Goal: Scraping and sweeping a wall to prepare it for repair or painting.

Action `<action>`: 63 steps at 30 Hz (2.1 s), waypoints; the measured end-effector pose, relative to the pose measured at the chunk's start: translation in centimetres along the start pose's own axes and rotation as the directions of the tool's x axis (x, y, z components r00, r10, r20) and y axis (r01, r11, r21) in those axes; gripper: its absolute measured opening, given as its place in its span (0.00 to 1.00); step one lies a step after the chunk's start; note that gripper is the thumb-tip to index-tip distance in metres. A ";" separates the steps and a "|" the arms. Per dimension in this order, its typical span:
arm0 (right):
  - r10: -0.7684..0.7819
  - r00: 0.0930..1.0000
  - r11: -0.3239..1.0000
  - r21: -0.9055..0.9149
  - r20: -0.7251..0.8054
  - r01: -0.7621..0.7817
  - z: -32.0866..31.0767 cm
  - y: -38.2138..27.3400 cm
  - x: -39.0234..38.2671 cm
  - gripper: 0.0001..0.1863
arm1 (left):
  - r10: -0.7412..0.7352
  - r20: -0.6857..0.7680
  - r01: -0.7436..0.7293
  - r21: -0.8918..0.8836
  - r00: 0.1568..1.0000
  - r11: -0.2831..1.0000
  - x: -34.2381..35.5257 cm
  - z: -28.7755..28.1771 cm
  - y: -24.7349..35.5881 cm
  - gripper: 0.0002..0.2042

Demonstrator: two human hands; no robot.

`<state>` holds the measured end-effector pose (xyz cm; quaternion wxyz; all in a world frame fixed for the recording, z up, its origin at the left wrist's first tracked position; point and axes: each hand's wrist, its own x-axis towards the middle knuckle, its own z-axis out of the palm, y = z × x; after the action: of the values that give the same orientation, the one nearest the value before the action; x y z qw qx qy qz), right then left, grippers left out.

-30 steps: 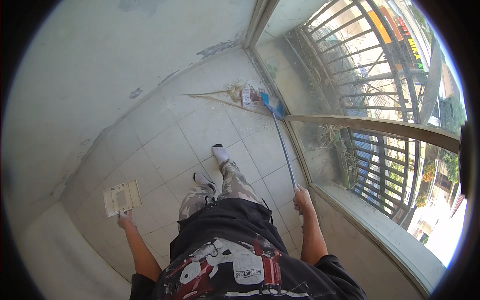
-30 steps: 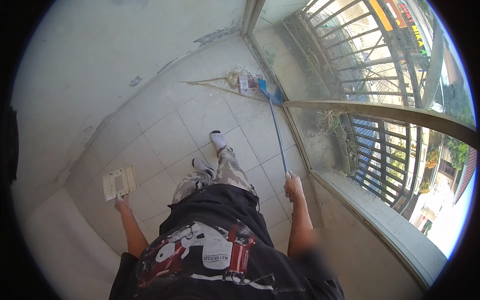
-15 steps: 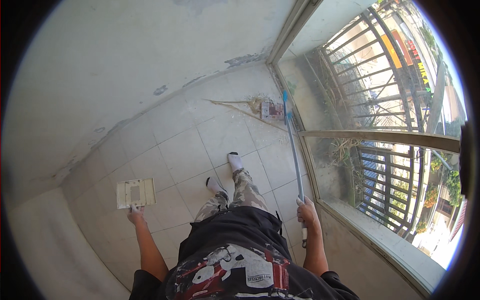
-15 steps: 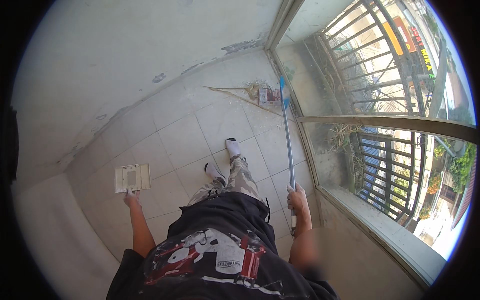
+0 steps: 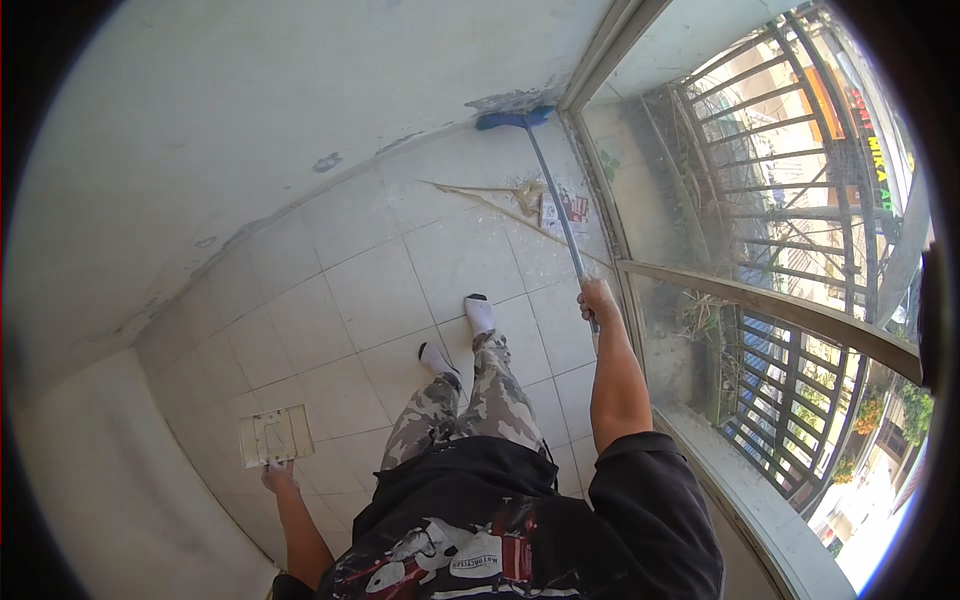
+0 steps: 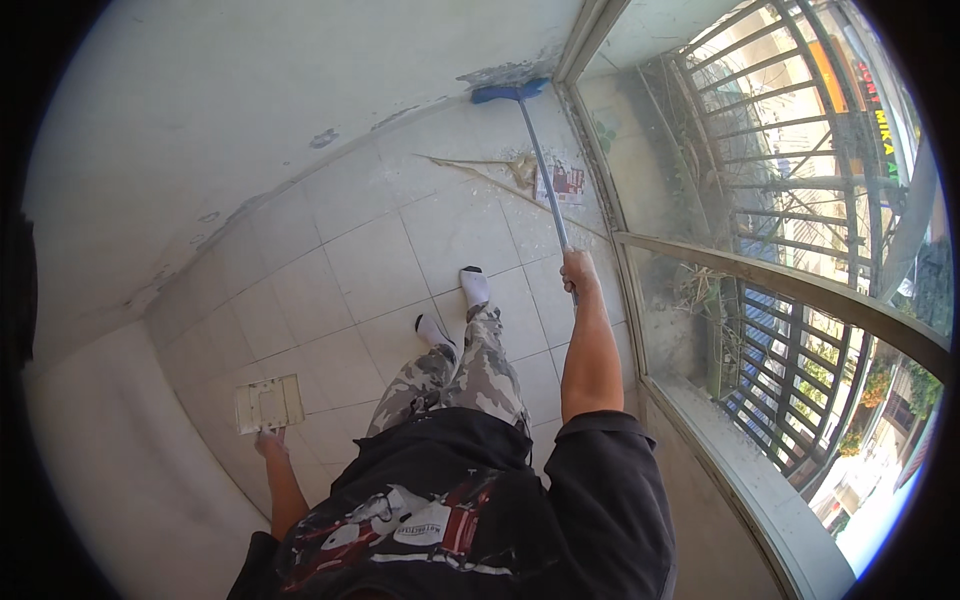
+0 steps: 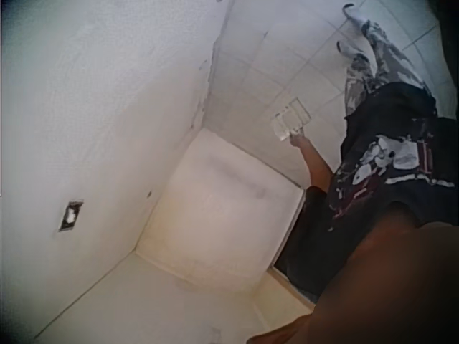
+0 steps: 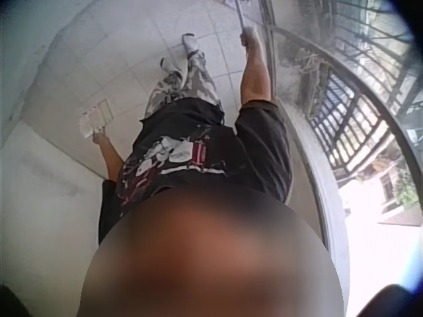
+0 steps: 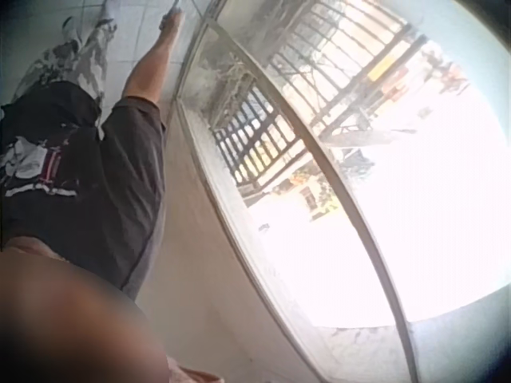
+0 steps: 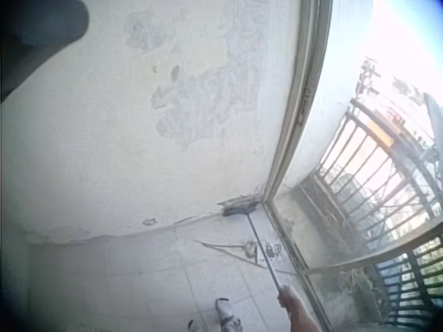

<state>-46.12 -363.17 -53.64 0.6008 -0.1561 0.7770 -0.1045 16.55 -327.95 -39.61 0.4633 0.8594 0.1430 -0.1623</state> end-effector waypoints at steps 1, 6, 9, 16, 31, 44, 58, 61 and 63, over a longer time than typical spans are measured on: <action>0.113 0.991 0.991 0.062 0.065 -0.117 -1.9 1.8 1.1 0.17 | 0.000 -0.005 0.000 0.020 1.000 1.000 0.3 -0.5 0.8 0.15; -0.059 0.995 0.953 -0.302 -0.086 0.030 -7.0 7.9 -5.8 0.20 | 0.032 0.004 -0.032 -0.041 0.999 0.999 -0.7 0.8 1.6 0.15; -0.385 0.910 0.820 -0.508 -0.152 0.263 -7.9 11.2 -6.8 0.21 | 0.037 0.040 -0.034 -0.067 0.999 0.997 -0.3 2.9 1.4 0.15; -0.252 0.957 0.884 -0.437 -0.143 0.168 -3.5 -1.2 -0.3 0.19 | 0.047 0.121 -0.053 0.045 0.991 0.998 -2.9 8.6 3.7 0.15; -0.429 0.893 0.787 -0.543 -0.139 0.294 -7.7 0.4 -5.6 0.19 | 0.136 0.116 -0.129 -0.063 0.984 0.990 -3.8 6.7 4.4 0.14; -0.719 0.695 0.454 -0.746 0.015 0.486 -10.4 6.2 -10.7 0.19 | 0.083 -0.081 -0.080 0.038 0.993 0.996 -1.0 2.5 1.5 0.10; -0.301 0.683 0.165 -0.669 0.666 0.725 19.8 -8.6 -13.8 0.20 | -0.207 -0.264 0.217 0.007 0.942 0.976 7.8 1.7 -6.6 0.08; -0.198 0.663 -0.027 -0.680 0.722 0.732 30.9 -8.4 -11.4 0.17 | -0.211 -0.270 0.226 0.025 0.939 0.974 9.1 0.4 -8.0 0.10; -0.237 0.527 -0.046 -0.551 0.816 0.833 38.7 -7.5 -8.9 0.18 | -0.271 -0.291 0.262 -0.069 0.918 0.963 9.3 0.8 -8.5 0.10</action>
<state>-5.78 -365.86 -52.92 0.4462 -0.8055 0.3452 0.1817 21.48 -323.21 -50.17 0.4223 0.8398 0.3290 -0.0906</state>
